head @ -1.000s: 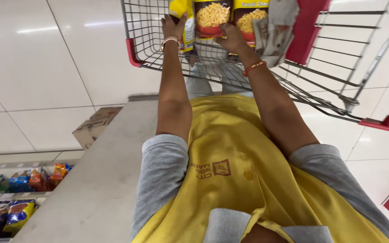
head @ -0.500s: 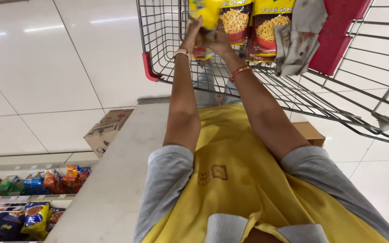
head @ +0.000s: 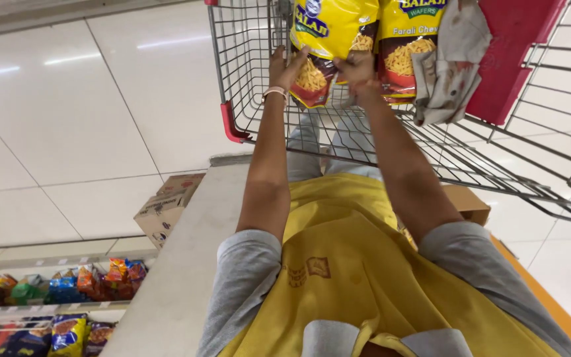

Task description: Cleaning snack packets with a cloth and arranging them on shelves.

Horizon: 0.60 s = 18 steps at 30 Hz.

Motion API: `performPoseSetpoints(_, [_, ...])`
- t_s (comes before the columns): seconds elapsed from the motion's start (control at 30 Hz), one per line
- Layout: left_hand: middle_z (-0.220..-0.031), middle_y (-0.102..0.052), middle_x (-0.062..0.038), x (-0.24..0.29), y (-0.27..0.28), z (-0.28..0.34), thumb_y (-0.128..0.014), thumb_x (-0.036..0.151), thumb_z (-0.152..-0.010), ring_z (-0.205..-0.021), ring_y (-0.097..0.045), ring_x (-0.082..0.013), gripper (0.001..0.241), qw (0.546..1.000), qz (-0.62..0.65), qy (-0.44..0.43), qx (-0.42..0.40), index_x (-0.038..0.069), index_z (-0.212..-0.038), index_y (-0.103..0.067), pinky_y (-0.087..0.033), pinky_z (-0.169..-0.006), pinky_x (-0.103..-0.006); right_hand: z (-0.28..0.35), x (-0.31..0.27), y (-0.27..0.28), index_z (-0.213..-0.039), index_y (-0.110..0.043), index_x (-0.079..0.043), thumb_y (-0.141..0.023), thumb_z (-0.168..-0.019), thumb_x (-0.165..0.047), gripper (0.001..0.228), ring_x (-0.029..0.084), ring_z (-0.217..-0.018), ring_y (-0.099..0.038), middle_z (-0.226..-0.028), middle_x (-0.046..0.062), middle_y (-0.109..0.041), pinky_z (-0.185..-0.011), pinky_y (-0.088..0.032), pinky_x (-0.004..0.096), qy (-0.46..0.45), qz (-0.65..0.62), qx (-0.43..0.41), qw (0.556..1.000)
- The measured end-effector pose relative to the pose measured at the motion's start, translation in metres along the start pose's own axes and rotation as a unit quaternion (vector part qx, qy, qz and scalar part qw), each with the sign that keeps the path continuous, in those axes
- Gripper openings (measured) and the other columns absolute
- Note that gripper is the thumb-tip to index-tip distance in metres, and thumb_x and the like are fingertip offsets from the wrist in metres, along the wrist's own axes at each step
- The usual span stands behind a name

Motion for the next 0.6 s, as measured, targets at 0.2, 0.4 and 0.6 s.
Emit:
performPoseSetpoints(0.2, [-0.136, -0.064, -0.023, 0.030, -0.055, 0.027, -0.089, 0.063, -0.067, -0.123, -0.065, -0.0295, 0.116, 0.994, 0.013, 0.029, -0.109, -0.004, -0.147, -0.040, -0.051, -0.105, -0.0388, -0.042, 0.092, 0.133, -0.105, -0.072, 0.005, -0.067, -0.095, -0.009, 0.017, 0.025, -0.089, -0.073, -0.098, 0.014, -0.077, -0.082, -0.062, 0.036, 0.020, -0.474, -0.004, 0.880])
performPoseSetpoints(0.4, [-0.126, -0.072, -0.019, 0.020, -0.127, 0.037, -0.089, 0.038, -0.067, -0.111, -0.070, -0.0275, 0.084, 0.982, 0.082, 0.024, -0.170, 0.003, -0.136, -0.055, -0.058, -0.096, -0.0361, 0.029, -0.002, 0.243, -0.118, -0.071, -0.010, -0.074, -0.072, -0.063, 0.070, 0.027, -0.078, -0.072, -0.123, 0.017, -0.071, -0.055, -0.059, 0.037, -0.076, 0.613, 0.281, 0.735])
performPoseSetpoints(0.6, [-0.139, -0.063, -0.017, -0.023, -0.120, -0.010, -0.081, 0.051, -0.084, -0.124, -0.060, -0.0238, 0.084, 0.956, 0.292, -0.012, -0.032, -0.004, -0.142, -0.055, -0.047, -0.104, -0.0353, 0.010, 0.081, 0.213, -0.124, -0.069, -0.016, -0.057, -0.112, -0.037, 0.027, 0.012, -0.096, -0.067, -0.114, 0.008, -0.071, -0.083, -0.057, 0.031, -0.064, 0.398, 0.080, 0.912])
Point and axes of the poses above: each hand's wrist, its own z-axis away from the middle knuckle, its own y-axis out of the back of the hand, x = y × z, the point moved 9 cm from there along -z, towards the middle knuckle
